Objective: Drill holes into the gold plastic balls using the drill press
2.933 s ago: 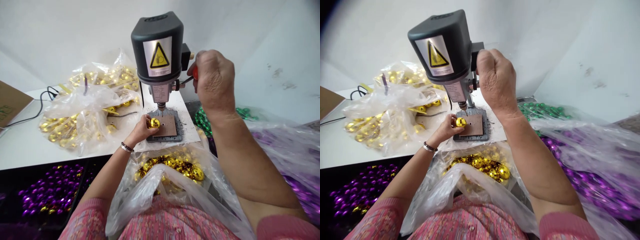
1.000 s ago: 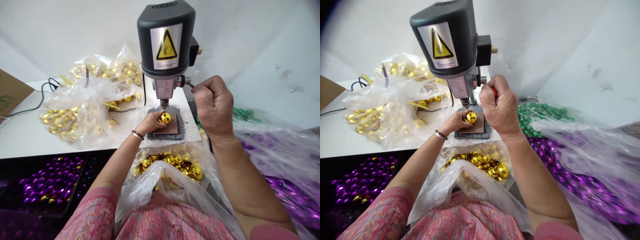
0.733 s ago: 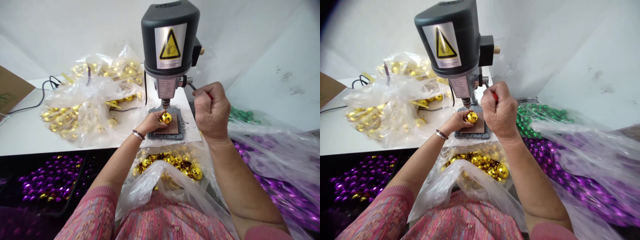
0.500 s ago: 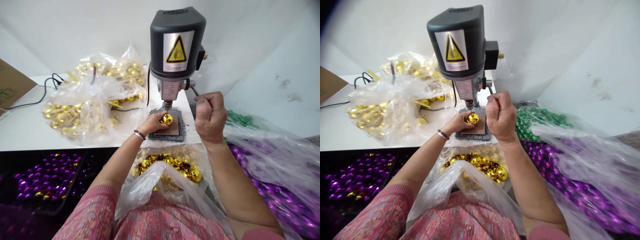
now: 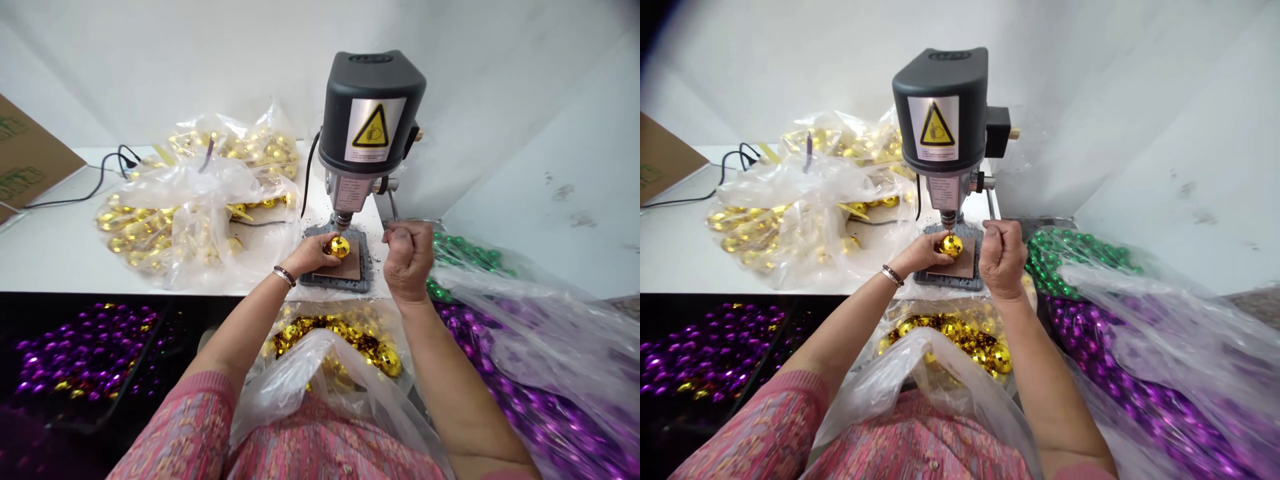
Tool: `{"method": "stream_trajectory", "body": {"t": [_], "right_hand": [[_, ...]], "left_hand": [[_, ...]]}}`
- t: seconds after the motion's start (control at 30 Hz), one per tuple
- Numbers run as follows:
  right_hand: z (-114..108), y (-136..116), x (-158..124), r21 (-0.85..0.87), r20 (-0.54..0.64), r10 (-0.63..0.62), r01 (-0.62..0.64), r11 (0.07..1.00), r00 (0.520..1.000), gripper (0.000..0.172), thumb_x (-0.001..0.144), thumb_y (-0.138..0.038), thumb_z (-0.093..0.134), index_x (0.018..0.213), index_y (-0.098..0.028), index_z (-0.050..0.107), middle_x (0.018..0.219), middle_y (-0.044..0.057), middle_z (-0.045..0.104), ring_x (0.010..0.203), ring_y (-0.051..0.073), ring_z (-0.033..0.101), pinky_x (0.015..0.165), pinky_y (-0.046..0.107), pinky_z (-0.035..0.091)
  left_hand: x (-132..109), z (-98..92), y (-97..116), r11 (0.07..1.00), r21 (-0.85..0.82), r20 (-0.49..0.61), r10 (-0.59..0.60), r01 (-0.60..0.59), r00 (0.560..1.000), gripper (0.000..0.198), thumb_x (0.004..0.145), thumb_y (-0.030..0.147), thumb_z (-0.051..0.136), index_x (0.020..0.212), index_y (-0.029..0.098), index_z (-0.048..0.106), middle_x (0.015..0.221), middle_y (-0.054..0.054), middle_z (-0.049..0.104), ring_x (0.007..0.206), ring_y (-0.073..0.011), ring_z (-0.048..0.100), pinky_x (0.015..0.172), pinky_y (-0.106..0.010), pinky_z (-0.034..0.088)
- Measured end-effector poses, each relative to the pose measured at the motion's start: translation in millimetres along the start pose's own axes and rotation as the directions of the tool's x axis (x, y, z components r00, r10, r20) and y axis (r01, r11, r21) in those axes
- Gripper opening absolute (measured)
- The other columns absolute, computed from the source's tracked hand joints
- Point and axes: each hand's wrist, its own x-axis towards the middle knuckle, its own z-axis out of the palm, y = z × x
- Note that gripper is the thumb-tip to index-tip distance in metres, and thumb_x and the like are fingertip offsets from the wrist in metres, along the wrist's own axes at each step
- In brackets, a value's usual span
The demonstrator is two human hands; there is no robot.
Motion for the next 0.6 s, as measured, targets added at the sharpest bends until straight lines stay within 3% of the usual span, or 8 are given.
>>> {"method": "stream_trajectory", "body": {"t": [0.1,0.27,0.43,0.5,0.6], "right_hand": [[-1.3,-8.6,6.4,0.045,-0.014,0.053,-0.052,0.998,0.999,0.031,0.096,-0.044,0.045,0.088,-0.019,0.061,0.073,-0.001,0.059,0.065,0.01,0.056,0.068,0.028,0.047],[-5.6,-45.3,58.1,0.097,0.053,0.131,-0.135,0.986,0.99,0.034,0.1,-0.039,0.04,0.075,-0.019,0.051,0.062,-0.004,0.045,0.058,0.008,0.043,0.062,0.027,0.04],[-2.6,-50.2,86.0,0.11,0.089,0.185,-0.194,0.975,0.979,0.032,0.1,-0.036,0.042,0.073,-0.018,0.045,0.068,-0.004,0.047,0.064,0.006,0.043,0.063,0.024,0.039],[-1.4,-48.7,84.6,0.118,0.083,0.188,-0.197,0.973,0.979,0.032,0.099,-0.036,0.041,0.073,-0.018,0.046,0.069,-0.003,0.049,0.065,0.006,0.044,0.064,0.025,0.039],[-0.5,-50.1,80.0,0.144,0.053,0.187,-0.193,0.971,0.981,0.03,0.097,-0.034,0.04,0.074,-0.017,0.049,0.069,-0.002,0.051,0.064,0.006,0.045,0.064,0.026,0.039]], "left_hand": [[-1.1,-0.4,2.9,1.0,0.001,0.004,-0.024,0.024,1.0,0.076,0.066,0.025,0.08,0.139,0.015,0.062,0.114,-0.007,0.077,0.104,-0.0254,0.072,0.098,-0.039,0.056],[-5.9,-2.7,12.6,0.998,0.028,-0.004,-0.057,0.057,0.998,0.077,0.066,0.021,0.081,0.14,0.014,0.061,0.12,-0.007,0.075,0.111,-0.0251,0.07,0.103,-0.037,0.054],[-32.9,-6.6,15.2,0.999,0.04,-0.019,-0.001,0.002,1.0,0.072,0.068,0.018,0.08,0.138,0.016,0.062,0.121,-0.005,0.074,0.11,-0.0227,0.069,0.101,-0.033,0.053],[-50.4,-9.2,15.9,0.999,0.04,0.031,0.028,-0.029,0.999,0.074,0.069,0.023,0.082,0.139,0.017,0.061,0.125,-0.007,0.073,0.111,-0.023,0.069,0.099,-0.032,0.054],[-71.1,-18.6,18.0,0.994,0.05,0.203,0.09,-0.102,0.975,0.078,0.066,0.032,0.087,0.14,0.021,0.062,0.128,-0.009,0.072,0.105,-0.0221,0.07,0.094,-0.032,0.056]]}}
